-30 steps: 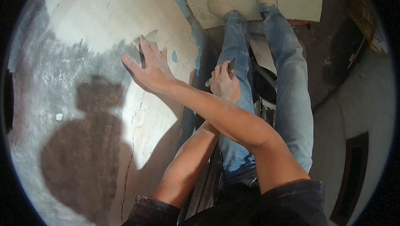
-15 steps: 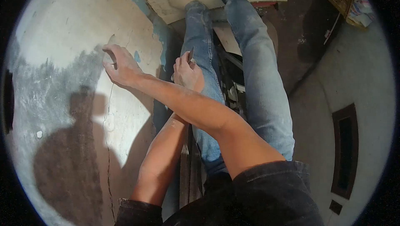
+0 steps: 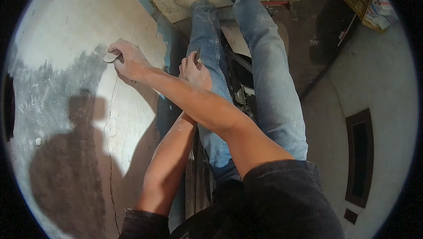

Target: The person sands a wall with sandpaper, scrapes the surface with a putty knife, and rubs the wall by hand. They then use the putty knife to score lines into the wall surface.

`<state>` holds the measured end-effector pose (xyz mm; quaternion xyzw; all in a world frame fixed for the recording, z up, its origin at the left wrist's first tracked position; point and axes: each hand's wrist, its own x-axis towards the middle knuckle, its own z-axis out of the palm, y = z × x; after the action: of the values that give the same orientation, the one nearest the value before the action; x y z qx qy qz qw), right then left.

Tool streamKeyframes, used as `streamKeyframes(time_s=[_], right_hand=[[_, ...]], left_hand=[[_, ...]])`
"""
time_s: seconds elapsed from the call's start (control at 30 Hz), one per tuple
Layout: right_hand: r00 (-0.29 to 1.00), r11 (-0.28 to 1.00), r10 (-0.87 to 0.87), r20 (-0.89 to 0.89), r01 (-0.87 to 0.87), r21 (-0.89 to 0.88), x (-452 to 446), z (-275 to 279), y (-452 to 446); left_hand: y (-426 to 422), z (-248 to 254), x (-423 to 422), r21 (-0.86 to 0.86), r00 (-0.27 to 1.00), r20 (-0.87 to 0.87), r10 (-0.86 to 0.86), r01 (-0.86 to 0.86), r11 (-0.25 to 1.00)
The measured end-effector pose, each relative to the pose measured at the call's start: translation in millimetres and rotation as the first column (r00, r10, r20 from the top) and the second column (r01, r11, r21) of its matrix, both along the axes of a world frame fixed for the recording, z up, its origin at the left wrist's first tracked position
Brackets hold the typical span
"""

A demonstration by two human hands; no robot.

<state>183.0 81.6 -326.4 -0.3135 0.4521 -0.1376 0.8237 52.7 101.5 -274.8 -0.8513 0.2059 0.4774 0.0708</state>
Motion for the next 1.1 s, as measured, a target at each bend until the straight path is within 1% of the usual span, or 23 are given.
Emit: streamKeyframes(time_s=[0.03,0.13,0.23,0.33,0.43,0.47,0.57,0.63,0.7,0.77,0.8,0.9,1.0,1.03,1.1], right_hand=[[1.000,1.000,-0.011,-0.020,0.011,0.002,1.4,-2.2,0.2],[0.992,0.983,0.093,-0.090,-0.106,-0.152,1.0,-5.0,-3.2],[0.997,0.984,0.053,-0.062,-0.062,-0.165,-0.7,-4.0,-8.7],[0.977,0.961,0.107,-0.186,-0.149,-0.233,0.1,-5.0,-14.2],[0.983,0.922,-0.004,-0.183,-0.067,-0.382,9.9,-21.1,-12.4],[0.982,0.936,0.025,-0.187,-0.089,-0.341,11.9,-26.0,-10.5],[0.950,0.969,0.042,-0.308,-0.113,-0.219,14.3,-10.7,-9.6],[0.937,0.976,0.102,-0.333,-0.159,-0.148,12.6,5.7,-6.4],[0.924,0.970,0.179,-0.338,-0.222,-0.094,10.2,9.7,-5.2],[0.908,0.951,0.268,-0.321,-0.302,-0.059,6.8,9.6,-5.8],[0.905,0.938,0.316,-0.285,-0.343,-0.047,4.9,10.6,-6.0],[0.871,0.903,0.418,-0.259,-0.429,0.014,1.5,23.9,-3.6],[0.848,0.880,0.471,-0.241,-0.469,0.069,-1.7,39.4,-5.9],[0.816,0.850,0.524,-0.244,-0.521,0.082,-3.2,41.4,-8.9],[0.743,0.779,0.623,-0.246,-0.617,0.110,-6.4,45.0,-16.4]], left_hand=[[0.8,-1.4,-0.6,-0.008,1.000,0.007,0.010,-0.010,1.000],[3.7,-4.3,-3.4,-0.023,1.000,0.024,0.018,-0.018,1.000],[11.9,-11.0,-9.4,-0.081,0.996,0.058,0.070,-0.065,0.995],[15.0,-14.2,-10.2,-0.067,0.995,0.055,0.086,-0.082,0.994],[7.2,-8.5,-9.1,-0.034,0.995,0.096,0.033,-0.030,0.999],[5.7,-7.3,-7.5,-0.036,0.996,0.080,0.046,-0.044,0.998],[1.6,-3.1,-1.9,-0.018,0.998,0.043,0.054,-0.054,0.998],[-2.2,0.2,1.5,0.026,0.999,0.003,0.034,-0.034,0.999],[-4.4,2.6,3.1,0.011,1.000,0.011,0.019,-0.019,1.000],[-3.8,4.7,3.5,0.004,1.000,0.001,0.024,-0.024,1.000],[-3.4,4.7,3.8,0.002,0.999,-0.008,0.032,-0.032,0.999],[5.2,-1.9,3.2,-0.031,0.998,-0.048,0.050,-0.051,0.998],[15.2,-6.9,1.7,-0.073,0.996,-0.071,0.049,-0.054,0.996],[17.2,-8.2,1.0,-0.089,0.996,-0.075,0.047,-0.054,0.995],[10.4,-4.8,2.9,-0.067,0.997,-0.063,0.053,-0.057,0.996]])
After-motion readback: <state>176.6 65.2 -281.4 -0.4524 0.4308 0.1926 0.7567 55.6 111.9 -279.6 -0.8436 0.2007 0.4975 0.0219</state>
